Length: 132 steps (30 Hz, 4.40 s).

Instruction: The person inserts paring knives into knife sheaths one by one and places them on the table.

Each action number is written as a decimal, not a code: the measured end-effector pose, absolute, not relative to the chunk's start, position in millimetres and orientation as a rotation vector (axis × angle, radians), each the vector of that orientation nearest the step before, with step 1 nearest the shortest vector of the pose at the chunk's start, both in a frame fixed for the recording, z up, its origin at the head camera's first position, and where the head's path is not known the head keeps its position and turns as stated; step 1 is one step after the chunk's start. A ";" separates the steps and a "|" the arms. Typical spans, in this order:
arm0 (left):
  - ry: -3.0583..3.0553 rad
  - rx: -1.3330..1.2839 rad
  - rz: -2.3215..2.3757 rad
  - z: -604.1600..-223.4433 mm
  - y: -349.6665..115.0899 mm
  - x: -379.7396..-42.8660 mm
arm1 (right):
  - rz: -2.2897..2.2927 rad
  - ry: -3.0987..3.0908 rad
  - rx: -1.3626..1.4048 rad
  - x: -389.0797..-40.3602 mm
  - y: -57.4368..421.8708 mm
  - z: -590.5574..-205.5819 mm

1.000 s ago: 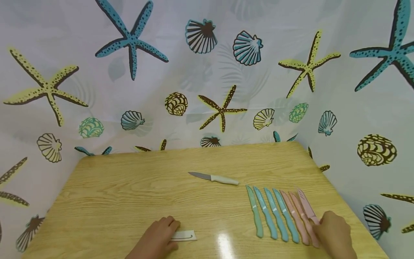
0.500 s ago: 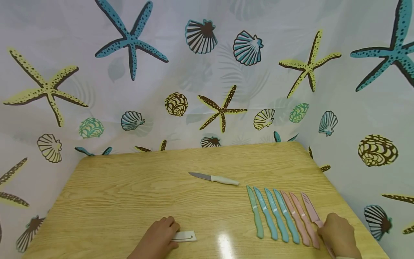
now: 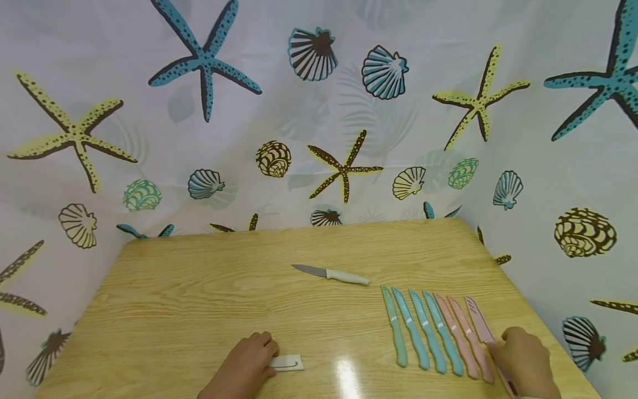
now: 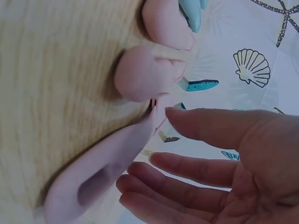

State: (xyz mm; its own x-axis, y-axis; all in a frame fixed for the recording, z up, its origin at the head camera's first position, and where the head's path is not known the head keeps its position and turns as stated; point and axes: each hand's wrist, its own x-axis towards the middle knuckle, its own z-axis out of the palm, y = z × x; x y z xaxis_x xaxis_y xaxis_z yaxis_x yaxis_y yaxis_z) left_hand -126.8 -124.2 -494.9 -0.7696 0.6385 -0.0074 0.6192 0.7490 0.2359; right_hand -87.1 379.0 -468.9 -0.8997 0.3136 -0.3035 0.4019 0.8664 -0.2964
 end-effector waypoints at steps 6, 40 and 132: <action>2.904 1.163 0.171 -492.5 -121.8 -125.0 | -0.504 2.776 0.526 -87.9 376.8 -464.7; 3.096 1.365 0.355 -487.6 -132.8 -126.0 | -0.699 2.899 0.470 -80.4 336.3 -458.4; 3.228 1.821 0.663 -462.2 -137.3 -113.7 | -0.661 3.118 -0.218 -236.9 146.1 -497.8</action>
